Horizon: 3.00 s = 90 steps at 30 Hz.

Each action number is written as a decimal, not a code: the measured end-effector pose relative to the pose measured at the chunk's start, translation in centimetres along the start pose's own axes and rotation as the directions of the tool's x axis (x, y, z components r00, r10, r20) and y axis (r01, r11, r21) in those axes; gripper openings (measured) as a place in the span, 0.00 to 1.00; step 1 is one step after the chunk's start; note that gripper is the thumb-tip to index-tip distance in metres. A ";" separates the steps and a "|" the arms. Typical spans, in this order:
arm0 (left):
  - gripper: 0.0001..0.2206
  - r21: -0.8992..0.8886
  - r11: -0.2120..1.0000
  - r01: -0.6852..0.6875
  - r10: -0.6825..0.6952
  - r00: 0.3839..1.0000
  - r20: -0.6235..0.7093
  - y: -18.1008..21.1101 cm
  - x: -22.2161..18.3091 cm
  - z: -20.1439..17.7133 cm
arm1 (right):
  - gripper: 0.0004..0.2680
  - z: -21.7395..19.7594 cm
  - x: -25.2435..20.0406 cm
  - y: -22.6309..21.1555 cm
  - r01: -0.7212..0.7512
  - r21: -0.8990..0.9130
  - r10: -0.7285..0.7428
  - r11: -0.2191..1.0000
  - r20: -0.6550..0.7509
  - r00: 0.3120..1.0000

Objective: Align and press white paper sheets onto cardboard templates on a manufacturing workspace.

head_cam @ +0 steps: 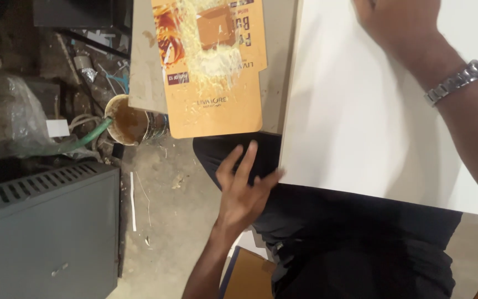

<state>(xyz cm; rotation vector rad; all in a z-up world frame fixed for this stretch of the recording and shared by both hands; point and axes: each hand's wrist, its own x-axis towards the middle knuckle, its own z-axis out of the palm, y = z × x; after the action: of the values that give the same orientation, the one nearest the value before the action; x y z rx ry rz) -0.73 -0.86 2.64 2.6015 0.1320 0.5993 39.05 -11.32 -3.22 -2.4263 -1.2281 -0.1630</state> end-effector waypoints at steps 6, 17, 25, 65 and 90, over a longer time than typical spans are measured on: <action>0.20 -0.055 0.998 0.042 -0.038 0.996 0.076 0.5 0.6 0.1 | 0.10 -1.6 0.8 -0.5 0.097 -0.205 -0.119 0.974 -0.094 0.988; 0.35 0.027 0.996 -0.086 0.071 0.931 0.357 7.4 8.4 3.2 | 0.17 -7.7 -6.6 -2.6 0.039 0.194 -0.059 0.980 0.097 0.994; 0.42 -0.129 0.991 0.016 0.034 0.927 0.374 6.9 9.9 2.4 | 0.32 -12.1 -17.8 -4.3 0.055 -0.089 -0.003 0.994 0.501 0.865; 0.46 -0.568 0.725 0.389 -0.617 0.734 -0.284 3.6 4.2 5.2 | 0.24 -1.9 2.3 -3.2 -0.141 -0.083 0.150 0.986 0.105 0.983; 0.23 0.379 0.789 0.484 -0.409 0.874 -0.263 -9.3 11.1 4.0 | 0.16 2.7 4.2 18.9 -0.156 -0.385 0.037 0.910 -0.300 0.953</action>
<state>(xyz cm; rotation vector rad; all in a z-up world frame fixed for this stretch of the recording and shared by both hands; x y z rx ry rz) 11.12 7.89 -0.52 2.7731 1.0240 0.6637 56.31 -17.01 -10.31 -2.6767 -1.0152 -0.7841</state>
